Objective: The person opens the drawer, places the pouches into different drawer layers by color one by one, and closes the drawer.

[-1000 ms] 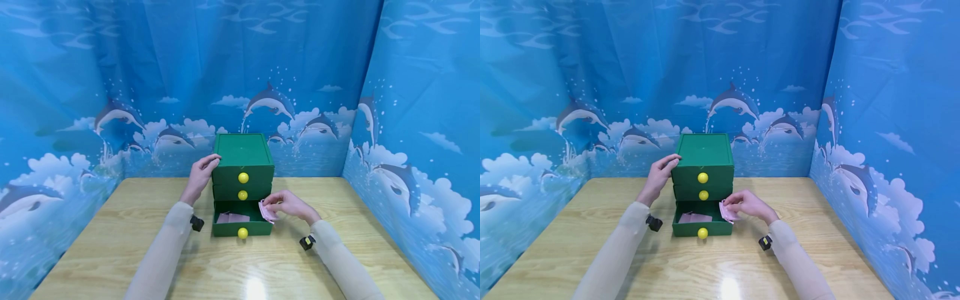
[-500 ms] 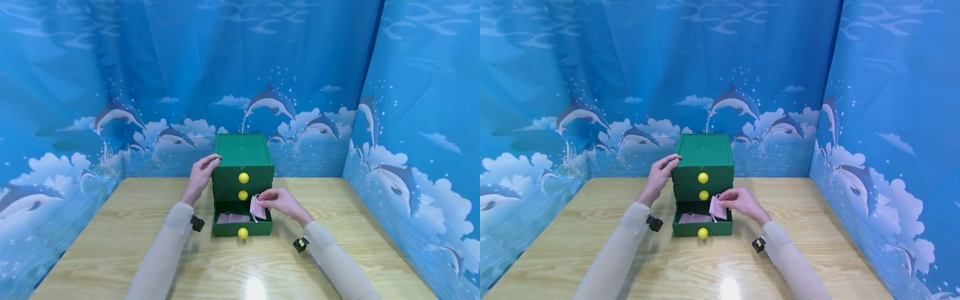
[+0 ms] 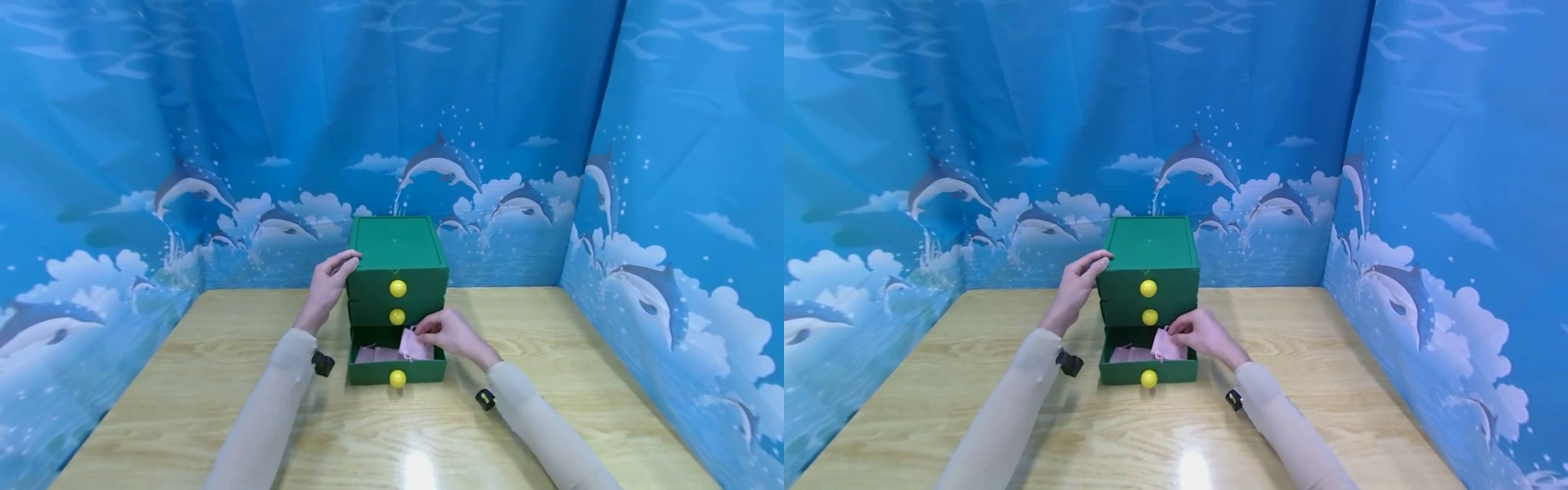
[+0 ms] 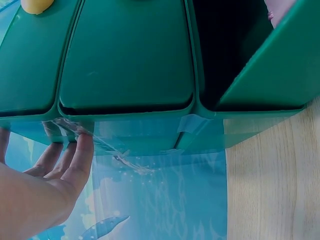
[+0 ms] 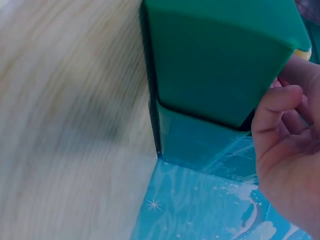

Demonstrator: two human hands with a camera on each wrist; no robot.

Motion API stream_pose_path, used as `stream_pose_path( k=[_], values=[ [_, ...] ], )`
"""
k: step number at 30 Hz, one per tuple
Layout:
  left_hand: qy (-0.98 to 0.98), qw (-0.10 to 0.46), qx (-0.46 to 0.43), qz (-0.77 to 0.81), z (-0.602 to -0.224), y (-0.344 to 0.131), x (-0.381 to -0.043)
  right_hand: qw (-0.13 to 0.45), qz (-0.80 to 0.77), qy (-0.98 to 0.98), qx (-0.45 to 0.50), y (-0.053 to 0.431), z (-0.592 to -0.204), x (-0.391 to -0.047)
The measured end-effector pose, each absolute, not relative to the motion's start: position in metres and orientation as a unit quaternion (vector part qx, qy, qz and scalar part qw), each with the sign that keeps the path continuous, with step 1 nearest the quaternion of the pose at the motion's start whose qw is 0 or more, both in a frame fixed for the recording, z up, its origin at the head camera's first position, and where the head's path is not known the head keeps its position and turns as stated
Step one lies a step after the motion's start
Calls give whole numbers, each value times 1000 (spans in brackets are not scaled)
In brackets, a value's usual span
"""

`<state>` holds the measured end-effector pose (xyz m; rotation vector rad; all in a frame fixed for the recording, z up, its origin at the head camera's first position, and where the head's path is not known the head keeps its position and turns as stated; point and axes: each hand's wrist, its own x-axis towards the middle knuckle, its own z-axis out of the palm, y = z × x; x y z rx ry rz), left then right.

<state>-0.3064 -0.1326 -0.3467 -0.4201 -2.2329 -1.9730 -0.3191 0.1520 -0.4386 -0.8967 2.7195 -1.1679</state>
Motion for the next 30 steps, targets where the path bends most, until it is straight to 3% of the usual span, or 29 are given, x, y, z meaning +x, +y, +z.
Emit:
stream_pose_path(
  k=[15,30],
  values=[
    [-739,63,-130,-658,-348,-133,-306,19,-293,901,-318,154,-439,-316],
    [-741,66,-138,-654,-348,-132,-306,44,-382,875,-293,157,-436,-311]
  ],
)
